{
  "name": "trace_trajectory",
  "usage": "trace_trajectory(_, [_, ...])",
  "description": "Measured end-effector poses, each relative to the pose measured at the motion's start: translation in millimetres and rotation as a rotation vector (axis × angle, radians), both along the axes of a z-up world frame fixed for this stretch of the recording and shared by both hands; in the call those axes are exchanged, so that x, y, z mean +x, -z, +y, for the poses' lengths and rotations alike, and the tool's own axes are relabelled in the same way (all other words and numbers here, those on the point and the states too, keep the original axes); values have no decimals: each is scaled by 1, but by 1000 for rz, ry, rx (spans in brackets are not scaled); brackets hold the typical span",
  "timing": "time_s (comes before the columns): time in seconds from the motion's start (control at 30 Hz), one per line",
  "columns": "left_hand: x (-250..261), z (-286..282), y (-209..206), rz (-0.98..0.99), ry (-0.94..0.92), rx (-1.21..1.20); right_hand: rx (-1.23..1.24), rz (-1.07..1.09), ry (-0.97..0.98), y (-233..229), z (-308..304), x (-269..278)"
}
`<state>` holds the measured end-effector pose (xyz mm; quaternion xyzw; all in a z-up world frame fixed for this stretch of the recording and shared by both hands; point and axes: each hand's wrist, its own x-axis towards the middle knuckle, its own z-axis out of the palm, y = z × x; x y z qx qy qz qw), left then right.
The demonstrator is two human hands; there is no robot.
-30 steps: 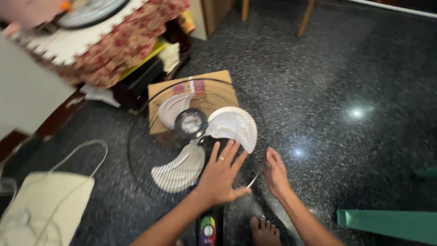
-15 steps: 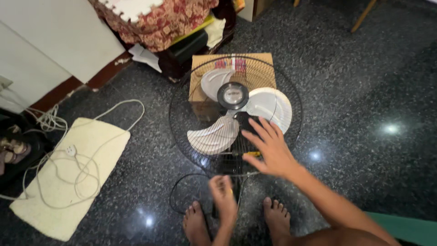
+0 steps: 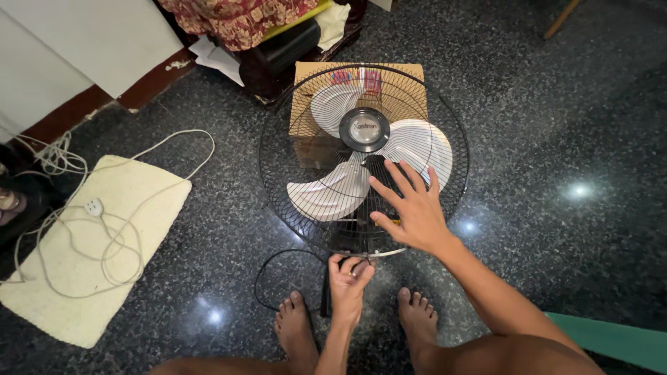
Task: The person disassembles an electric fan by removing the front grill and fan blades using a screwdriver, then reassembles it by reattaching the blades and securing the grill. The task is performed on the floor with a cardboard box used as a work surface.
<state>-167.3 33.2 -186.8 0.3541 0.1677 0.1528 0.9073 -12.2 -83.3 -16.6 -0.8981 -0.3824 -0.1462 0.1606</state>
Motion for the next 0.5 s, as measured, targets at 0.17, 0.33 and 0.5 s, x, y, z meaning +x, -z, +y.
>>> trace_trajectory(0.17, [5,7,8,10,1,175,-8,-17,25,7,1,2])
trace_trajectory(0.33, [18,-10,6,66,-139,308,-5,-4,34,9,0,1])
trace_trajectory(0.5, [14,-26,3,276,-296,725,-13,7,48,9,1,-1])
